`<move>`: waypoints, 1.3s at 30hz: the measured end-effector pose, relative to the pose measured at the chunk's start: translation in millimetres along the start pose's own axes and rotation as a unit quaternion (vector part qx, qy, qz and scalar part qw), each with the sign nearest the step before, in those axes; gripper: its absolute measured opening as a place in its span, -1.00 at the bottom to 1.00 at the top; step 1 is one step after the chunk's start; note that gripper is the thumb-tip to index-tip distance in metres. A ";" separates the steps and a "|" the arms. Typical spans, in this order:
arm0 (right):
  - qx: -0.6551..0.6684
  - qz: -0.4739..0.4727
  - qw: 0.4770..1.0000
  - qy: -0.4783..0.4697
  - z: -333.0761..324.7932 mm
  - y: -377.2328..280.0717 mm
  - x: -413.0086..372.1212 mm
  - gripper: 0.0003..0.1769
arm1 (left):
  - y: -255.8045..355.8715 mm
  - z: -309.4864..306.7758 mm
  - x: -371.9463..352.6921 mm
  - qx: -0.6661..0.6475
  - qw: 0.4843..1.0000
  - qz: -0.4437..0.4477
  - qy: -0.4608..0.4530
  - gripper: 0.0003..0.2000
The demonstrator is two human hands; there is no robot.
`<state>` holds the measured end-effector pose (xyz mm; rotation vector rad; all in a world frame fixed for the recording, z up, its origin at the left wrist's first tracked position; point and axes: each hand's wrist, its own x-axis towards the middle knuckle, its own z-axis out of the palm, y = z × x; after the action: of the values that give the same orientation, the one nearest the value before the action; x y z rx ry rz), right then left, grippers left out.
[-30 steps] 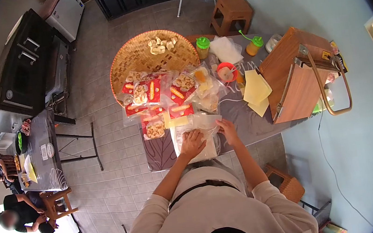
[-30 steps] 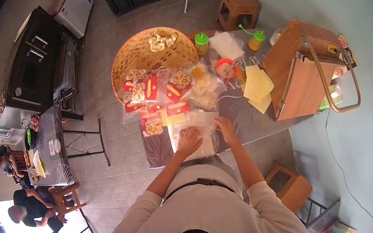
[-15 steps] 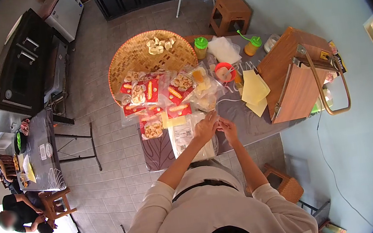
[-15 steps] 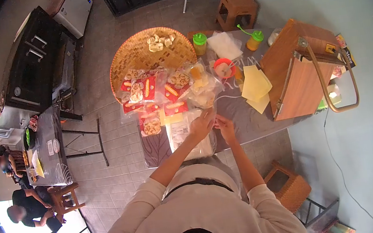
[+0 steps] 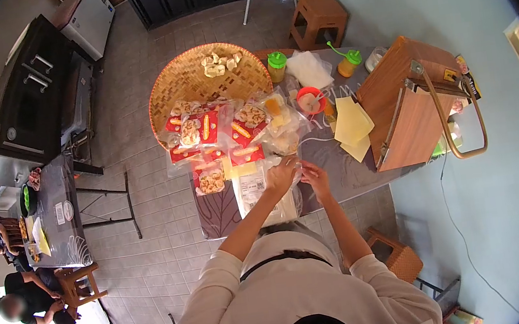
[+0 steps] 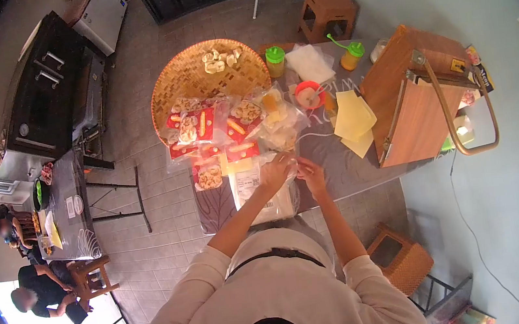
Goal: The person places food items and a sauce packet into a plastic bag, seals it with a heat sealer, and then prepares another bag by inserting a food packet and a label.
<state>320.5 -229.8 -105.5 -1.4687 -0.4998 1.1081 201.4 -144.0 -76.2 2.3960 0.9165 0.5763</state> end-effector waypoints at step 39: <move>-0.032 0.084 0.996 -0.017 3.0 -2.0 14.0 -0.74 | -27.5 -7.3 -16.8 0.038 0.990 0.116 0.076 -0.80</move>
<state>324.9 -216.3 -108.2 -1.5730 -0.4447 1.2612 172.6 -135.9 -90.1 2.5746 0.7369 0.8359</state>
